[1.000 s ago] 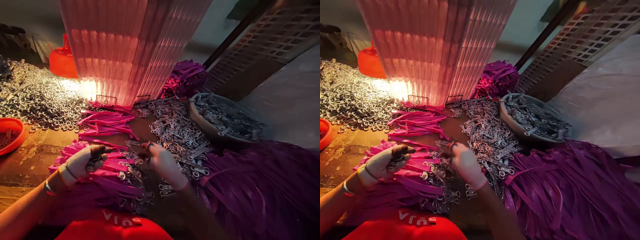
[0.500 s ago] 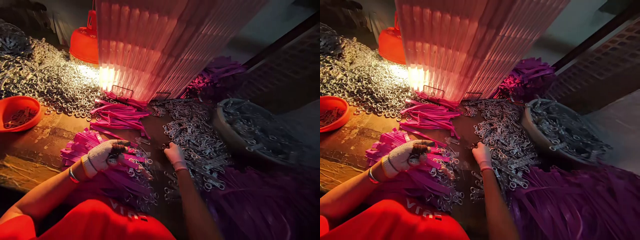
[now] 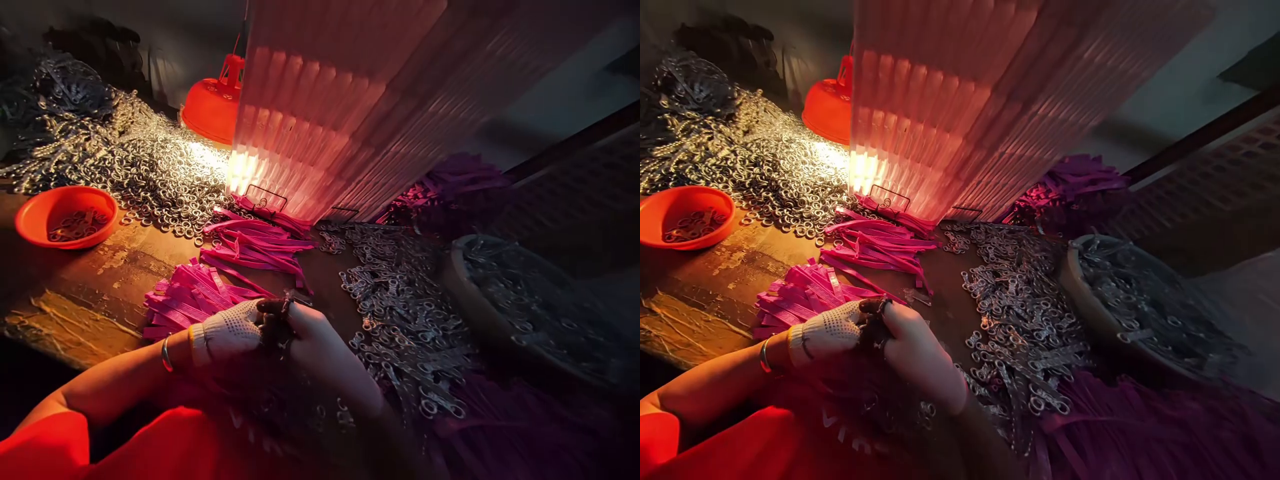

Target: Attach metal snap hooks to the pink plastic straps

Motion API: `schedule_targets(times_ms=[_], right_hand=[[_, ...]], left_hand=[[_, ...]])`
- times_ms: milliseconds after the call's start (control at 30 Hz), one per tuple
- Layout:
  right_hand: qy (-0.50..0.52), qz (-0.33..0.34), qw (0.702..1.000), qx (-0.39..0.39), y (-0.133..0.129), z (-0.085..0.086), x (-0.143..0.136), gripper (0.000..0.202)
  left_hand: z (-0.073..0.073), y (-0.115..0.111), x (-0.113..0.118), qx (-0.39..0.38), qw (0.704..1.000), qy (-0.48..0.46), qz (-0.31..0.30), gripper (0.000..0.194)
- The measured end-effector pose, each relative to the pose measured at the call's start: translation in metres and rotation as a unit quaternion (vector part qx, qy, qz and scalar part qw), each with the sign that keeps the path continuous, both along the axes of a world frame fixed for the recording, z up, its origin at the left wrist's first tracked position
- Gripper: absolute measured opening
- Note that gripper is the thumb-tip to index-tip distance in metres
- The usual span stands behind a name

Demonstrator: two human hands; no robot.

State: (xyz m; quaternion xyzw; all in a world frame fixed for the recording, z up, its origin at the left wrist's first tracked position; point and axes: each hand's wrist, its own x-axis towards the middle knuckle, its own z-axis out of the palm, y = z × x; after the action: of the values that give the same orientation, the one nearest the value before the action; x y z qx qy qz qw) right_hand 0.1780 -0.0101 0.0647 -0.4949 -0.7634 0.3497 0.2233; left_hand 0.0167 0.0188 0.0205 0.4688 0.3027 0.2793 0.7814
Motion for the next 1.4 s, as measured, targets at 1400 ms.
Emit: schedule_targets(times_ms=[1400], right_hand=[[0.041, -0.189, 0.974, 0.115, -0.024, -0.024, -0.019, 0.035]], left_hand=[[-0.002, -0.019, -0.025, -0.074, 0.995, -0.003, 0.062, 0.024]])
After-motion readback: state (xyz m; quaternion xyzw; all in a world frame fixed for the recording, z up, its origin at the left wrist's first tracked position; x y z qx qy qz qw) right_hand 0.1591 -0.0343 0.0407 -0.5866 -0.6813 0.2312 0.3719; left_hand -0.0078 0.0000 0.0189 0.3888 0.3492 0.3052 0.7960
